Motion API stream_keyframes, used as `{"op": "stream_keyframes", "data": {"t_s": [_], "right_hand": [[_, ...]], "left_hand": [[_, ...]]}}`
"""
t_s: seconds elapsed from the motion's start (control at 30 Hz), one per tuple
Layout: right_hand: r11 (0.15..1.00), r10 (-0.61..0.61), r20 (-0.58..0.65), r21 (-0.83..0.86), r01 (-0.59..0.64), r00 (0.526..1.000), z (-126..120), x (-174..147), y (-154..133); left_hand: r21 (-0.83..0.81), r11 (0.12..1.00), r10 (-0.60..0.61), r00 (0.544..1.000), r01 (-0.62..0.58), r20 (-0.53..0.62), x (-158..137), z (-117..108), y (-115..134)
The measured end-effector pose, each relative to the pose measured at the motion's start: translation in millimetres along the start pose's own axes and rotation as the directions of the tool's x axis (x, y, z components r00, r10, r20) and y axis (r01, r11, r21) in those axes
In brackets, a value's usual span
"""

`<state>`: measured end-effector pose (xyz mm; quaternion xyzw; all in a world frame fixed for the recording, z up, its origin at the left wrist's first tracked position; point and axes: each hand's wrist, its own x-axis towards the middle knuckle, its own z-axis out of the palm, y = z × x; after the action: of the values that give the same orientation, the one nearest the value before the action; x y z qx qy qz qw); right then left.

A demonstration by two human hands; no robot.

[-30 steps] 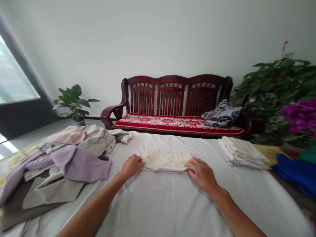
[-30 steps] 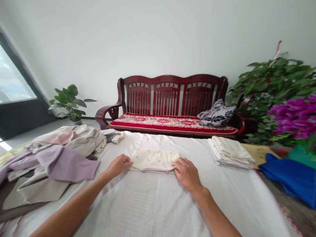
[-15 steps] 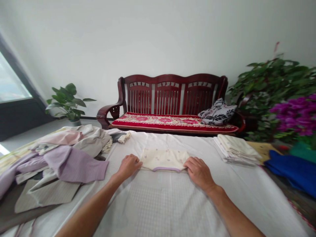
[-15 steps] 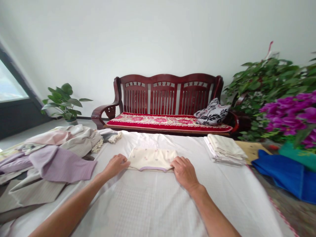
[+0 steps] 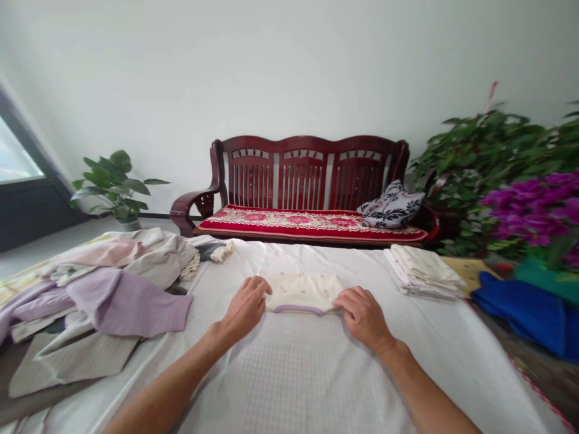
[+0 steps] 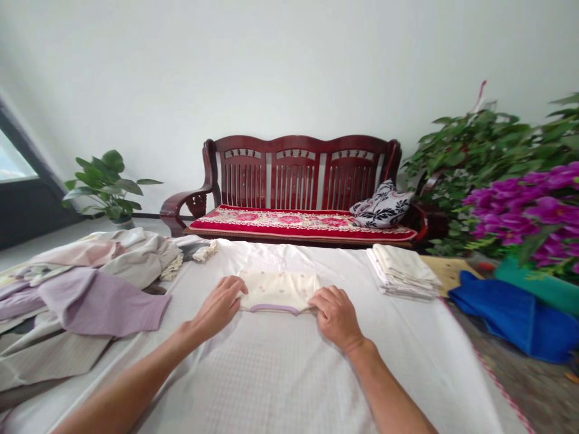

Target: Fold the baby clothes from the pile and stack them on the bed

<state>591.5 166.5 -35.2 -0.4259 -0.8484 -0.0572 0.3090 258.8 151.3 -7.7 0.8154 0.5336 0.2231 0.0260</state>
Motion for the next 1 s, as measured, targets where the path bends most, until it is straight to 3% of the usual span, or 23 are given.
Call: {"op": "stream_keyframes", "data": {"t_s": [0.1,0.37,0.5,0.6,0.77,0.9,1.0], "right_hand": [[0.998,-0.046,0.085,0.05,0.042,0.995,3.0,-3.0,1.4],[0.997,-0.012,0.069,0.073,0.007,0.998,4.1,-4.9,2.7],[0.992,0.106,0.012,0.068,-0.106,0.994,4.3,3.8,-0.9],[0.985,0.15,-0.004,0.084,-0.149,0.989,7.5,25.3,-15.2],[0.991,0.131,0.259,-0.002,-0.135,0.957,35.5,70.6,-50.2],[0.982,0.191,0.417,-0.087,-0.171,0.888,59.7,78.6,-53.2],[0.968,0.249,0.425,-0.147,-0.205,0.87,63.5,69.1,-37.9]], "left_hand": [[-0.04,0.993,0.118,0.986,-0.114,0.114,-0.8,8.4,7.4],[-0.017,0.99,0.139,0.973,-0.139,0.185,-4.3,9.1,5.0],[-0.051,0.998,0.039,0.984,-0.031,0.172,4.8,7.6,6.4],[-0.106,0.991,-0.077,0.995,0.084,0.069,23.4,16.1,9.5],[-0.086,0.991,-0.107,0.99,0.099,-0.093,61.1,51.2,17.5],[0.124,0.986,-0.107,0.994,0.11,-0.029,67.6,75.6,12.9],[0.249,0.963,-0.114,0.993,0.105,0.023,61.2,78.6,2.0]]}}
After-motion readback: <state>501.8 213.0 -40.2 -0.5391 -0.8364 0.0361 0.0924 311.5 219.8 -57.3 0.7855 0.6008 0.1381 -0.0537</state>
